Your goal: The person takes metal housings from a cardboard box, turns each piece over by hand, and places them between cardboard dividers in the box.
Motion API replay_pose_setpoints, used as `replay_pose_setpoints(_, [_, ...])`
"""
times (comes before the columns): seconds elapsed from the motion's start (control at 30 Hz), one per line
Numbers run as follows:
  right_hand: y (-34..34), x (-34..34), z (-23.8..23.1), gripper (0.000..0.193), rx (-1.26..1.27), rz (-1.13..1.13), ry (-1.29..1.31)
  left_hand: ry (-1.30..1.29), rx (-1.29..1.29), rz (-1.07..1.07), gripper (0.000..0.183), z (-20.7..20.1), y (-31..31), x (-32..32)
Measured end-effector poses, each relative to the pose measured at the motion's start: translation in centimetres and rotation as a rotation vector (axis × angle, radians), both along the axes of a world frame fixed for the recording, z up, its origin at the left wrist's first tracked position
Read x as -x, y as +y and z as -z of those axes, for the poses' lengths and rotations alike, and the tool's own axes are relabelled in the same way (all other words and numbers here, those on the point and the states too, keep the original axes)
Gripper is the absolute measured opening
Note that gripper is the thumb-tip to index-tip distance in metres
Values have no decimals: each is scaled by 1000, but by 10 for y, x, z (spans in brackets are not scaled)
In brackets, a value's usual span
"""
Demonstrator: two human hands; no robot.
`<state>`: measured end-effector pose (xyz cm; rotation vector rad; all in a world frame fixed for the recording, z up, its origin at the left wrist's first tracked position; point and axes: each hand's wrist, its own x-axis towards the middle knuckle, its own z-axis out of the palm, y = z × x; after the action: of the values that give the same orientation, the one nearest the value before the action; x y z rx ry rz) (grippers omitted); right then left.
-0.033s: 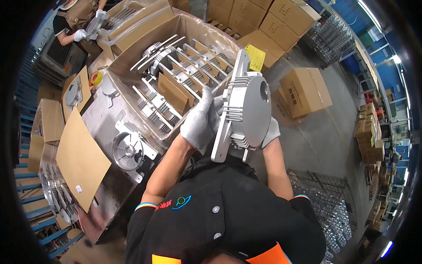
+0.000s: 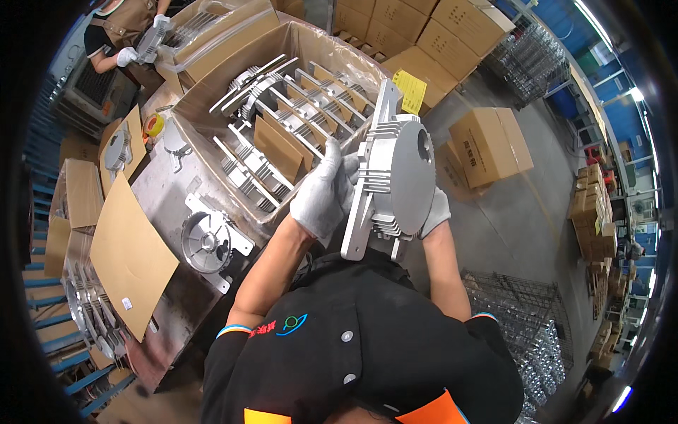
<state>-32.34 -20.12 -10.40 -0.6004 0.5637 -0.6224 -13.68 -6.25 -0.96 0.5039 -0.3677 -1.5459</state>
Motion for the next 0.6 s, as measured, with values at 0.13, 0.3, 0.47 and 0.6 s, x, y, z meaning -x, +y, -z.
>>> replay_pose_setpoints(0.13, [18,6,-6,36,-78,47,52,135,6,19,69,5,8,-5])
replay_pose_setpoints(0.3, [51,15,-35,34,-32,209,180,206,10,15,55,8,11,-8])
replay_pose_setpoints(0.47, [58,29,-58,32,33,354,263,491,-102,39,34,21,3,-1])
replay_pose_setpoints(0.6, [54,47,-73,33,-102,385,72,569,-197,110,33,27,-8,9])
